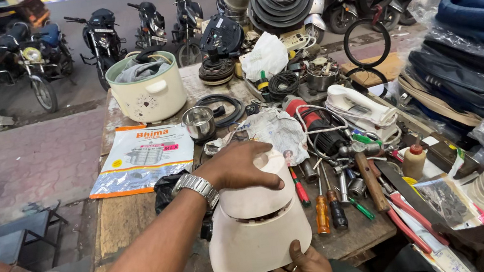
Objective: The person disassembles the outer casing of a white blender by removing screws with a screwdriver, lifting off the top plastic housing, and setting pieces aside on the workbench.
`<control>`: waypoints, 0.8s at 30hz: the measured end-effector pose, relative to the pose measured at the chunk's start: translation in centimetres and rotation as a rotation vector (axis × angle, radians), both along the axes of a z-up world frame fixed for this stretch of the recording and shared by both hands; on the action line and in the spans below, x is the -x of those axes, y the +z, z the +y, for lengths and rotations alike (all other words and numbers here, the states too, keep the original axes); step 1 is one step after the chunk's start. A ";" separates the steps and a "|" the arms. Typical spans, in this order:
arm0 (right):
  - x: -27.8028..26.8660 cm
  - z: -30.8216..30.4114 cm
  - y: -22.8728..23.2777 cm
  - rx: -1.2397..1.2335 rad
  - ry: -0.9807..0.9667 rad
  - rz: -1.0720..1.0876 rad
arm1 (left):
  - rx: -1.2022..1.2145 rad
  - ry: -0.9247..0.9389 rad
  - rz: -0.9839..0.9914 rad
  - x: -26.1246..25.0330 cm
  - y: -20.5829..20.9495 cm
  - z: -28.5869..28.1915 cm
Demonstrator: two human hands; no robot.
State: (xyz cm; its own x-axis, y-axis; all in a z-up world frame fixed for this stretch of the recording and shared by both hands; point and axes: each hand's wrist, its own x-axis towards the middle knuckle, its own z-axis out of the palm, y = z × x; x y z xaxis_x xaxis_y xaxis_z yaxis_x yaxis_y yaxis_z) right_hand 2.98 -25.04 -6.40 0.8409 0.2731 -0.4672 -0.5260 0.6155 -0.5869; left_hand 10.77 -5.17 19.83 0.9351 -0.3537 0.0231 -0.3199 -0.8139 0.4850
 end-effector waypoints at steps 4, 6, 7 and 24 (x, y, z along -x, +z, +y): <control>0.1 0.2 0.9 0.024 0.000 0.012 | -0.008 0.025 0.037 -0.2 0.3 0.0; 0.2 0.2 1.3 0.011 0.008 0.041 | -0.016 0.014 0.041 -0.6 0.5 0.1; 0.3 0.1 1.5 0.012 0.007 0.043 | -0.024 0.005 0.044 -0.8 0.5 0.1; 0.7 -0.2 2.6 -0.029 0.062 0.021 | -0.039 -0.029 0.072 -1.5 0.1 0.4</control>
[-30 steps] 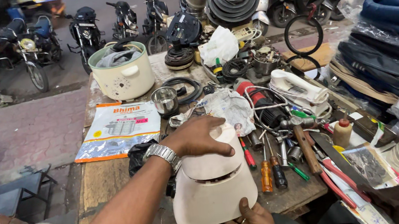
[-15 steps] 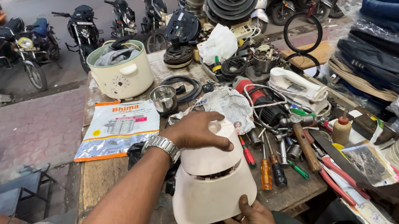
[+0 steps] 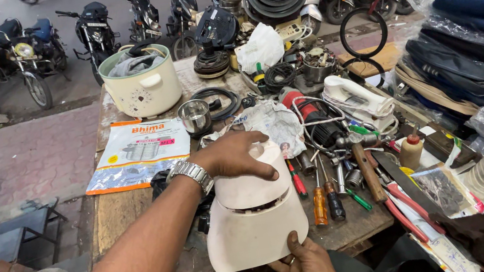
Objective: The person disassembles the outer casing of a white blender by removing screws with a screwdriver, lifting off the top plastic housing, and setting pieces aside on the workbench.
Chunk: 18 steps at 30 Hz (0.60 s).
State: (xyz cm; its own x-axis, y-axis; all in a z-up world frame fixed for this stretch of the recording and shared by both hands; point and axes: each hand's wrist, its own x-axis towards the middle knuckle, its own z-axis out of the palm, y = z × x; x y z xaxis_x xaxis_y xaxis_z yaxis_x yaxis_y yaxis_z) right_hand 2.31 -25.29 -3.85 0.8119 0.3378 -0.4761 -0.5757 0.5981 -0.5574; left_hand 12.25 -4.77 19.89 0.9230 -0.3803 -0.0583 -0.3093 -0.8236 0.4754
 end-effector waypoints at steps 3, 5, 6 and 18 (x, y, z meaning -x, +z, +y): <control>0.0 -0.1 0.3 0.006 0.007 -0.017 | -0.017 -0.010 -0.044 0.0 -0.6 -0.2; 0.0 -0.1 0.6 0.015 0.011 0.002 | -0.026 -0.003 -0.066 0.3 -0.8 -0.3; 0.0 -0.1 0.7 0.025 0.014 0.021 | -0.029 0.009 -0.062 0.6 -0.9 -0.3; 0.0 -0.1 0.5 0.075 -0.007 0.030 | -0.067 -0.004 0.010 -0.3 0.0 0.0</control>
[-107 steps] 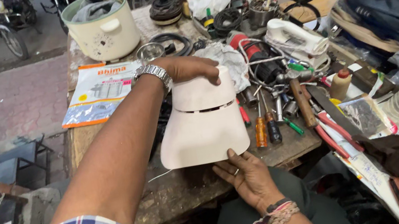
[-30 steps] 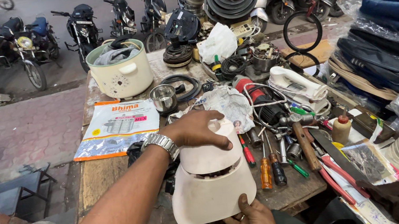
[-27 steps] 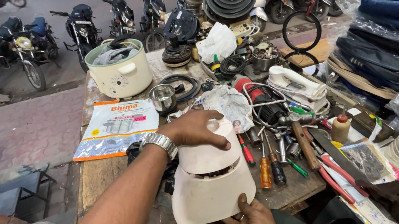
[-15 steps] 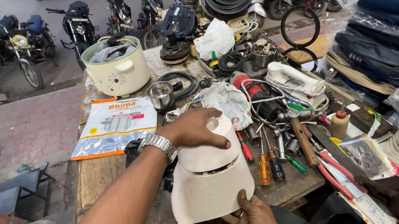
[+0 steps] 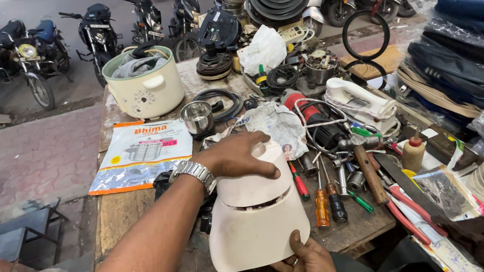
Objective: The person disassembles the outer casing of a white blender by removing screws with a screwdriver, lifting off the top plastic housing, and setting pieces aside on the workbench.
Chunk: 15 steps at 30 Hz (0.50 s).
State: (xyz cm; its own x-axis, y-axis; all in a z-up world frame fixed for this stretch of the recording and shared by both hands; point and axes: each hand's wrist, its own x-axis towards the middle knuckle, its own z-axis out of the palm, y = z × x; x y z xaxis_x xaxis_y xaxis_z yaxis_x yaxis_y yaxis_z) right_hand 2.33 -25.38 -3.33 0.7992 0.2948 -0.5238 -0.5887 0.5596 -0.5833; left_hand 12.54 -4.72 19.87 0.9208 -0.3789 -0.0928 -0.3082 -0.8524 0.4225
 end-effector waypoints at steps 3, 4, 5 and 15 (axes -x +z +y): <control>-0.4 -0.2 -0.7 -0.053 0.021 -0.068 | 0.016 0.027 0.018 -0.3 0.2 -0.1; -0.3 -0.3 -0.8 -0.053 0.019 -0.067 | 0.034 0.043 0.017 -0.4 0.3 -0.1; -0.3 -0.2 -0.9 -0.054 0.015 -0.067 | 0.032 0.042 0.014 -0.3 0.4 -0.1; 0.9 -0.4 3.4 1.290 -0.448 -0.799 | 0.073 0.028 -0.092 1.6 -0.7 -0.2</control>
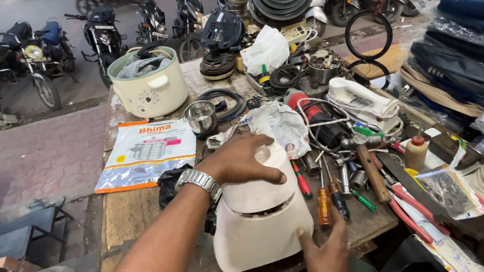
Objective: The person disassembles the outer casing of a white blender by removing screws with a screwdriver, lifting off the top plastic housing, and setting pieces aside on the workbench.
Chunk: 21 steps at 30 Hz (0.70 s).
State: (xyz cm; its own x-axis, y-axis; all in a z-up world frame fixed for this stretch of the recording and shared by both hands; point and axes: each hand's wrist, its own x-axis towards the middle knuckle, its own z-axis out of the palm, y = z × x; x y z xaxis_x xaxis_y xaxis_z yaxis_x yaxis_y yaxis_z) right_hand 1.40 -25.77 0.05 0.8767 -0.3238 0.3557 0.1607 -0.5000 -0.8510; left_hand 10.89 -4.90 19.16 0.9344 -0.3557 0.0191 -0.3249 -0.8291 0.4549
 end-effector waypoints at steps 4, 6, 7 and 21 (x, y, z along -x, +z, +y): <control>-0.9 -1.4 4.7 0.078 0.187 -0.047 | -0.020 -0.014 -0.003 0.1 0.6 -0.1; -1.5 -1.2 6.3 0.065 0.305 0.020 | -0.004 -0.006 -0.001 0.3 0.8 -0.2; -1.8 -1.1 6.8 0.066 0.307 0.015 | 0.012 -0.001 0.004 0.3 0.9 -0.2; -8.1 -2.6 4.4 -0.148 0.725 0.174 | 0.022 0.014 0.044 0.3 0.8 0.0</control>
